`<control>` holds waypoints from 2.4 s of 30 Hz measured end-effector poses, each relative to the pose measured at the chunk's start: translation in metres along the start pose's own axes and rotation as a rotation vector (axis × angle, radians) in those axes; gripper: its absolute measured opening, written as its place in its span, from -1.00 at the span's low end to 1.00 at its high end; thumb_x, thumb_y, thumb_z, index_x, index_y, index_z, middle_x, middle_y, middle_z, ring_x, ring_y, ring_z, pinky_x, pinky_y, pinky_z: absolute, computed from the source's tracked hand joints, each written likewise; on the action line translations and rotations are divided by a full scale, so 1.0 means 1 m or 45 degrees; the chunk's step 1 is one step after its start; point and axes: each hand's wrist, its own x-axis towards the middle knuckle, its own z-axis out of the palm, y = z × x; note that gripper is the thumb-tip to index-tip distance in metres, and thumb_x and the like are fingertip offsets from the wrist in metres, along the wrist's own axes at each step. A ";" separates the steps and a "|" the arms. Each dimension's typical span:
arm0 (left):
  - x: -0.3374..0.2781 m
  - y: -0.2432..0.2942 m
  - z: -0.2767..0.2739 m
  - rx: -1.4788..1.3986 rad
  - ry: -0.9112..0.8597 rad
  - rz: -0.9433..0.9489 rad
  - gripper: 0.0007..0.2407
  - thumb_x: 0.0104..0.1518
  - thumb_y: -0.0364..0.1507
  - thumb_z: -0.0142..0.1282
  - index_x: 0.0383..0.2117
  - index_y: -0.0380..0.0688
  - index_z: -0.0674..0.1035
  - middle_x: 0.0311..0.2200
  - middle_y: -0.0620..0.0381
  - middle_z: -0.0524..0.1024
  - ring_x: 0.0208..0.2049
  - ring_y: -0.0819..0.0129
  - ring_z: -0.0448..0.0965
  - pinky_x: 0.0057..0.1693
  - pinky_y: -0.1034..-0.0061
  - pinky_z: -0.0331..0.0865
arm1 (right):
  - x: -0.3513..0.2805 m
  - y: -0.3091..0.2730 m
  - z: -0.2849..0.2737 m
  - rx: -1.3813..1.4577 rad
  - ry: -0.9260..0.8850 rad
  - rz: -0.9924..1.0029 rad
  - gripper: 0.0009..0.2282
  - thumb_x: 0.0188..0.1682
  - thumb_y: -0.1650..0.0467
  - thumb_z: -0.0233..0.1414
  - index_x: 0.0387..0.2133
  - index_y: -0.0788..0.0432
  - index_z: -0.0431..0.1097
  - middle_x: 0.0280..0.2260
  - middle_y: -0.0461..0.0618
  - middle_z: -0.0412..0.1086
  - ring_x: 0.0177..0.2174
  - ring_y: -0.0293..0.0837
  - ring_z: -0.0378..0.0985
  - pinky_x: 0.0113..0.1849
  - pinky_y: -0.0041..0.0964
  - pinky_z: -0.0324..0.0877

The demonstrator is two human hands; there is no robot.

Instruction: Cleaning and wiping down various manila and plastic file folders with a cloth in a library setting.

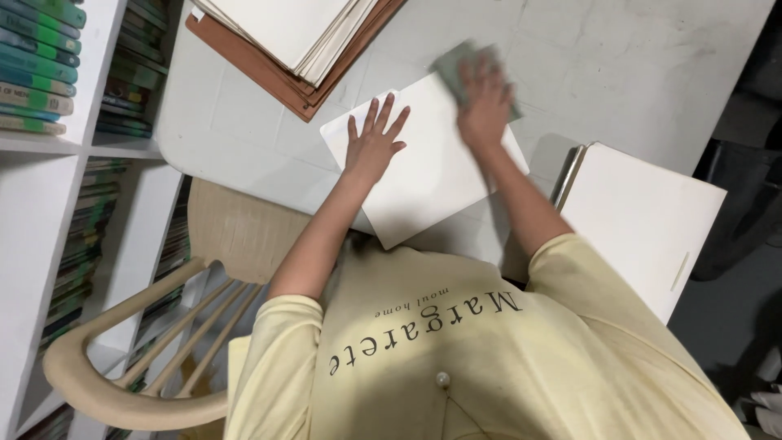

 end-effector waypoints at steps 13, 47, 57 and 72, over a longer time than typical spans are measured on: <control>-0.014 0.013 -0.038 0.002 -0.093 -0.002 -0.48 0.38 -0.17 -0.14 0.46 0.26 0.05 0.50 0.10 -0.18 0.48 0.01 -0.14 0.37 -0.38 -0.08 | -0.166 -0.021 0.018 0.101 0.006 -0.386 -0.32 -0.06 0.39 -0.03 0.39 -0.09 -0.10 0.40 -0.13 -0.16 0.37 0.10 -0.16 0.21 0.38 -0.10; 0.017 0.007 -0.216 -0.925 0.130 -0.307 -0.76 0.27 -0.33 0.01 -0.01 -0.09 0.52 -0.12 0.10 0.59 -0.13 0.29 0.61 0.04 0.31 0.45 | -0.095 0.023 -0.119 1.285 0.515 0.345 -0.38 0.20 0.04 -0.32 0.31 0.31 0.01 0.21 0.40 0.20 0.21 0.31 0.25 0.15 0.37 0.20; -0.111 -0.044 0.014 -0.437 0.355 -0.871 -0.79 0.08 -0.23 0.29 -0.39 -0.11 0.67 0.01 0.18 0.18 0.11 -0.12 0.10 0.18 -0.02 0.17 | -0.071 -0.126 0.033 0.491 0.256 -0.678 -0.63 0.21 0.34 -0.24 0.27 -0.14 0.28 0.28 -0.30 0.25 0.30 -0.27 0.16 0.28 -0.14 -0.04; -0.116 -0.029 0.006 -0.537 0.513 -0.781 -0.71 0.22 -0.22 0.19 -0.49 -0.17 0.49 0.02 0.15 0.16 0.16 -0.11 0.05 0.19 0.07 0.05 | -0.165 -0.093 0.048 0.014 -0.263 -0.753 0.05 -0.30 0.38 0.30 0.48 -0.13 -0.29 0.47 -0.12 -0.27 0.39 0.14 -0.18 0.25 0.40 -0.15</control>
